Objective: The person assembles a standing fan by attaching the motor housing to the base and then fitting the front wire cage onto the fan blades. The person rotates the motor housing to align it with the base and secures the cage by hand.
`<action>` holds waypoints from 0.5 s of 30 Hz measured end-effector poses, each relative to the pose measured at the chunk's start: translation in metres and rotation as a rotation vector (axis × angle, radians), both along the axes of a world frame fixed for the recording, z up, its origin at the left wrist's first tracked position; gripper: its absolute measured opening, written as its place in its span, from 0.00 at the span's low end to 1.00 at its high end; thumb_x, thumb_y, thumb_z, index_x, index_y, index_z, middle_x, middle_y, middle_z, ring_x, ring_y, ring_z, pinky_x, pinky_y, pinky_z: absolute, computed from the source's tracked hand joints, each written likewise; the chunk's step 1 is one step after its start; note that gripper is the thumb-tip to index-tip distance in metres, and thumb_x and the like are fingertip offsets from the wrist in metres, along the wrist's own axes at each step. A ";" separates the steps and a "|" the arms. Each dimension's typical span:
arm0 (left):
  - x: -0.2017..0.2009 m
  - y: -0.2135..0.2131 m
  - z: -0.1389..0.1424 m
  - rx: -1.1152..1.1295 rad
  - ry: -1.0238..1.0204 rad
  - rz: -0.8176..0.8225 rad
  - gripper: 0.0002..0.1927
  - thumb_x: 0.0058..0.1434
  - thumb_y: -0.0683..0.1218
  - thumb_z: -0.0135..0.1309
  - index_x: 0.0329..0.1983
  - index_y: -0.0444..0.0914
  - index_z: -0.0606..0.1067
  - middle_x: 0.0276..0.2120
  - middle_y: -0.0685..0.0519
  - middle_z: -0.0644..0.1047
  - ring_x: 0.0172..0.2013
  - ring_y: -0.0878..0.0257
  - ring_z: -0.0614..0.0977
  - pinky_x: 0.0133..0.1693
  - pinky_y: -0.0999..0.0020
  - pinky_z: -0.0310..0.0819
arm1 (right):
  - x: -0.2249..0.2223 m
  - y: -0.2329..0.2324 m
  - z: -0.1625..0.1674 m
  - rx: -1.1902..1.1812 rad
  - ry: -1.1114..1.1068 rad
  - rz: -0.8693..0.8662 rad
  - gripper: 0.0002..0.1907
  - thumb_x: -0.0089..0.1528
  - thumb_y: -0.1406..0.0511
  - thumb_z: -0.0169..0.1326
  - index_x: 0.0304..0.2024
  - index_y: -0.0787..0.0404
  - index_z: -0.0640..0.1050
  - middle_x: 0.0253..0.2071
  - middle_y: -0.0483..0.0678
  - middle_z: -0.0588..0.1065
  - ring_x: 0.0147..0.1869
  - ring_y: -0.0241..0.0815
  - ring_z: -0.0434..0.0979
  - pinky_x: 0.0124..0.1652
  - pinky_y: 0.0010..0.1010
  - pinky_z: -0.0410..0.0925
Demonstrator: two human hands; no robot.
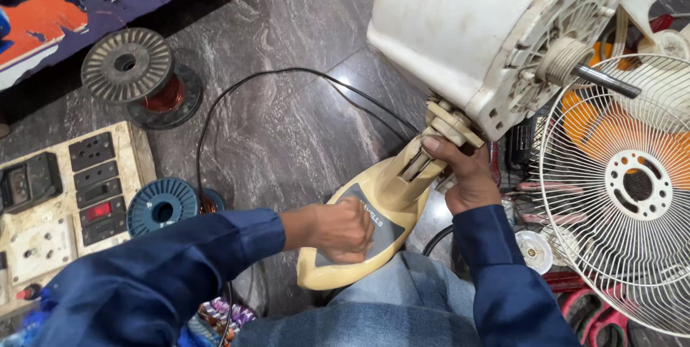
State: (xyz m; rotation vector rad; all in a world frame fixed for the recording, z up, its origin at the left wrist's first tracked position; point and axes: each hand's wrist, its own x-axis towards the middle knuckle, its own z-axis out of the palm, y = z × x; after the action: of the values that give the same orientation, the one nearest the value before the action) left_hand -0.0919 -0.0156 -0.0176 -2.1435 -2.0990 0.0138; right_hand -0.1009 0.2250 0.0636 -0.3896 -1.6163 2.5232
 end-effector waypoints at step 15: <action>0.062 -0.027 0.032 0.566 -0.471 0.960 0.19 0.66 0.49 0.53 0.53 0.31 0.71 0.48 0.40 0.72 0.48 0.44 0.72 0.52 0.52 0.66 | 0.004 -0.004 0.010 0.022 0.031 0.012 0.41 0.48 0.69 0.69 0.64 0.59 0.70 0.55 0.44 0.74 0.61 0.41 0.73 0.60 0.33 0.68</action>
State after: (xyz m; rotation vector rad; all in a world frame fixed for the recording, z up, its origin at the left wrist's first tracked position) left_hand -0.0299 -0.0430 0.0139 -0.7538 -2.7116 -0.9148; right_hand -0.0965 0.2210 0.0732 -0.3373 -1.6389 2.5050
